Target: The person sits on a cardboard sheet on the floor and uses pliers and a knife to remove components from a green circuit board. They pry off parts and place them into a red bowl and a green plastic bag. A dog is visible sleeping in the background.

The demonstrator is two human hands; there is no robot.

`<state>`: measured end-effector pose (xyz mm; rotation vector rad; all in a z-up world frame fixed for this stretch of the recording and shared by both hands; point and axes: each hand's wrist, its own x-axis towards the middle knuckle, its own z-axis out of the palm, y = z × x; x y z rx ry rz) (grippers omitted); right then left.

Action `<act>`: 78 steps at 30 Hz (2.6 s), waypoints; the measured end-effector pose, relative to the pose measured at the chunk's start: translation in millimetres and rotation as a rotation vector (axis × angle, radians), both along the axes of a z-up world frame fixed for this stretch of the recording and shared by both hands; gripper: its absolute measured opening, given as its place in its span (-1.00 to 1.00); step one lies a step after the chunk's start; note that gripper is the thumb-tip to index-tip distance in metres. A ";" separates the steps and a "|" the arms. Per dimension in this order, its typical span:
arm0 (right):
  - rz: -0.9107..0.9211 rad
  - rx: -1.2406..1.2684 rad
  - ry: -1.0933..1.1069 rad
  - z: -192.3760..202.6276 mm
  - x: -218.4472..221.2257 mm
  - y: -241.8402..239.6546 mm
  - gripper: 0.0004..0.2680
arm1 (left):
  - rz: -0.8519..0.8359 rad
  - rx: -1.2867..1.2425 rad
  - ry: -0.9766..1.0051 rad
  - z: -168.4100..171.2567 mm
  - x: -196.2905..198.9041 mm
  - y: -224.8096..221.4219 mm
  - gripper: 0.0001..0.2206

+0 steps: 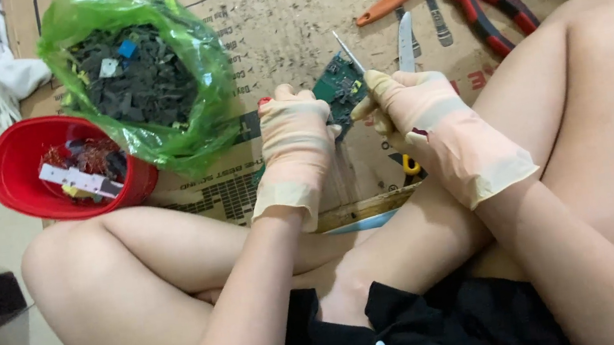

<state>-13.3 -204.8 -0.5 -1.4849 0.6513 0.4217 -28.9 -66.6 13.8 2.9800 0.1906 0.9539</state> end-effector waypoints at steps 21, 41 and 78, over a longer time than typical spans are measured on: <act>-0.259 0.393 0.071 50.3 6.9 -26.0 -0.69 | -0.014 0.210 -0.081 12.8 8.4 26.9 -0.88; -0.195 0.408 0.002 30.4 18.1 -32.3 -0.74 | 0.390 0.535 0.172 31.6 20.5 153.7 -0.91; 0.922 -0.795 0.343 57.5 -1.9 12.9 -0.70 | 0.070 -0.316 0.893 -76.0 -22.0 38.6 -0.20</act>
